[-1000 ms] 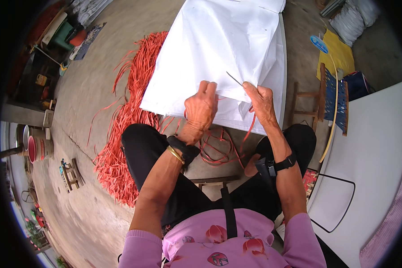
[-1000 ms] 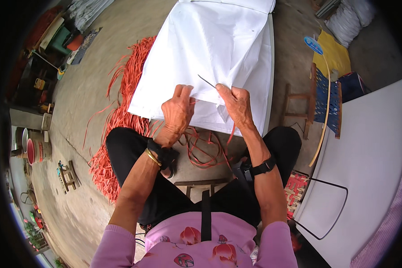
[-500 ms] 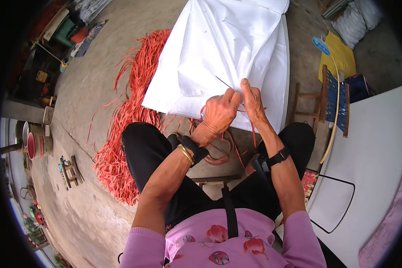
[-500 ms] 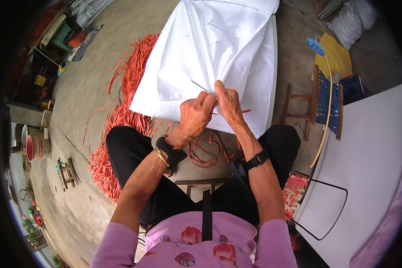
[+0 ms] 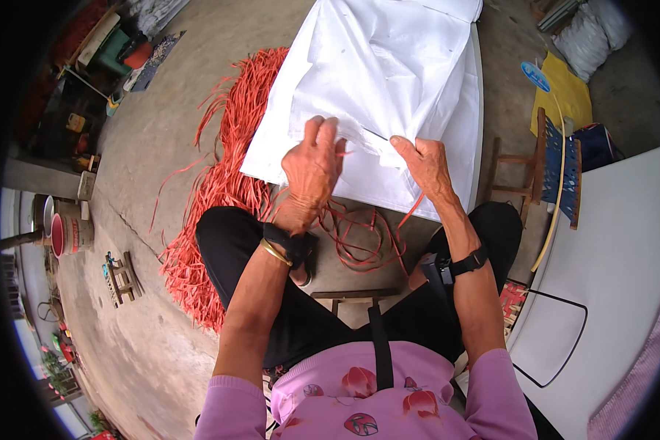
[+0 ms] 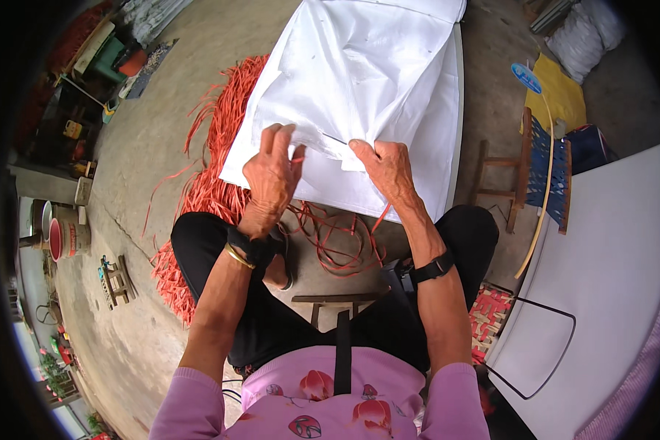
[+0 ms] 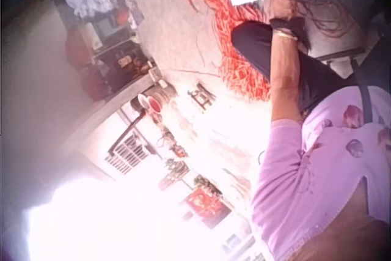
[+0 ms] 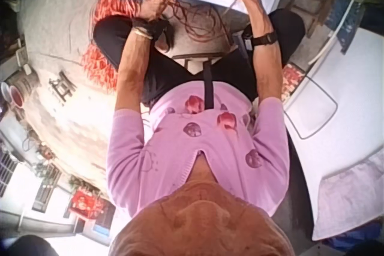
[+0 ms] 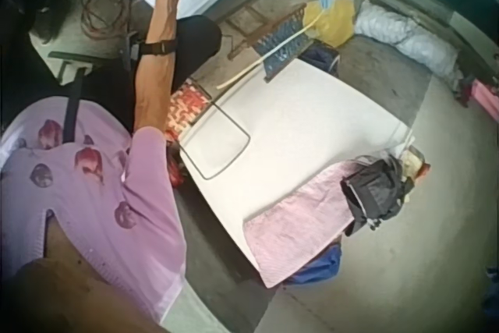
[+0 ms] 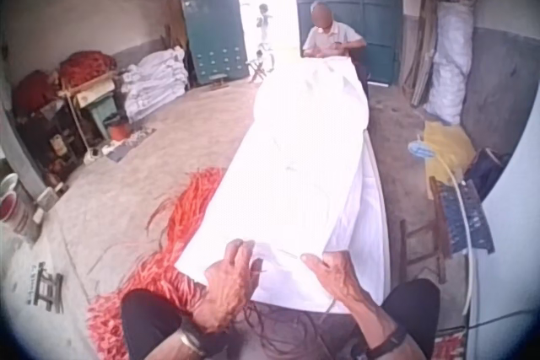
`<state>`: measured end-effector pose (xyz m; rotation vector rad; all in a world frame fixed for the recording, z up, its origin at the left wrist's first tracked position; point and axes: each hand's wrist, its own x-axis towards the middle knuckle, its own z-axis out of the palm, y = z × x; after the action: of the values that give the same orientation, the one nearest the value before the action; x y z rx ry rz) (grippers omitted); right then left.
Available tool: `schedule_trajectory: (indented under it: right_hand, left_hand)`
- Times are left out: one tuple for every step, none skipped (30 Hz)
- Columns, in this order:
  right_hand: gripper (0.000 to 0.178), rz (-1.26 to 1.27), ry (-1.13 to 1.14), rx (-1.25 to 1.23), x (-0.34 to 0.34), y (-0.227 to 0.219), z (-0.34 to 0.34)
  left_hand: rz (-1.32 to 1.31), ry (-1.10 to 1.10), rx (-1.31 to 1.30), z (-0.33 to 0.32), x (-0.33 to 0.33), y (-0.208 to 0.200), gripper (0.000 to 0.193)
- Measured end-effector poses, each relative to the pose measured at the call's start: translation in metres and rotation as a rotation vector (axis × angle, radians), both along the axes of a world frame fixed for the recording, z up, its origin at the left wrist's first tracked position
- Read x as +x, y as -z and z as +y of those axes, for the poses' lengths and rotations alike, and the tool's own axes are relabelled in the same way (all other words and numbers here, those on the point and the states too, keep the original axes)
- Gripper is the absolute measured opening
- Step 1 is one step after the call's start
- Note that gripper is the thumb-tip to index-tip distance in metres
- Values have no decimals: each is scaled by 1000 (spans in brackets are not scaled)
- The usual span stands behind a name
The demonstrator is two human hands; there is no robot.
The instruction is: Manually tying, threading, and preparing large plastic woven sacks using red plastic strings.
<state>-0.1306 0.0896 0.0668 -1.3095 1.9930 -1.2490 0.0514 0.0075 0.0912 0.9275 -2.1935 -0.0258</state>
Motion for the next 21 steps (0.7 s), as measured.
schedule_trajectory:
  right_hand:
    - [58, -61, 16, -42, 1, 4, -2]
    - [58, -120, 33, -82, 2, 7, -4]
    - [58, -120, 30, -83, 3, 8, -4]
    - [58, -151, 48, -70, 2, 9, -4]
    - [58, -183, 62, -57, 2, 10, -4]
    - [58, -183, 58, -56, 3, 9, -3]
    - [58, -174, 56, -57, 3, 6, -2]
    - [57, -165, 55, -58, 3, 3, -1]
    - [57, -166, 55, -60, 3, 1, 0]
    - [55, -192, 44, -42, 2, -2, 1]
    - [53, -213, 43, -20, -1, -2, 5]
    - [53, -219, 46, -26, 0, -1, 6]
    - [55, -190, 36, -15, 1, 3, 3]
    - [56, -157, 32, -2, 0, 5, 1]
    - [56, -159, 36, -7, -1, 5, 1]
    - [57, -124, 21, -15, 1, 5, -1]
    - [57, -84, 19, -18, 0, 5, 1]
    - [57, -85, 20, -17, -1, 4, 0]
    - [57, -81, 6, -5, 1, 0, -1]
    - [57, -77, -10, 11, 2, -2, -1]
    - [57, -76, -17, 14, 2, -2, 2]
  left_hand:
    - [-42, 68, -35, 11, -3, 0, 31]
    - [-107, 102, -86, 20, -8, 9, 26]
    - [-132, 215, -83, 26, -10, 20, 20]
    - [-208, 323, -74, 30, -12, 37, 18]
    - [-237, 326, -6, 37, -15, 50, 19]
    - [-266, 329, 62, 41, -16, 63, 21]
    - [-266, 328, 61, 38, -16, 67, 21]
    - [-246, 154, 71, 31, -14, 70, 20]
    - [-226, -19, 80, 21, -11, 73, 23]
    - [-306, -287, 248, 7, -7, 61, 29]
    - [-72, -385, 363, -8, -1, 50, 29]
    - [276, -300, 674, -26, 15, 42, 25]
    - [537, -236, 953, -25, 20, 39, 23]
    - [801, -157, 1232, -19, 24, 37, 23]
    - [685, -56, 1207, -5, 21, 38, 27]
    - [574, 32, 1174, 14, 16, 39, 34]
    - [647, 146, 1263, 32, 4, 28, 35]
    - [755, 120, 1476, 44, -3, 5, 38]
    - [988, 52, 1609, 39, -4, 6, 33]
    - [1230, -24, 1735, 29, -8, 10, 29]
    - [1354, -74, 1709, 17, -7, 16, 25]
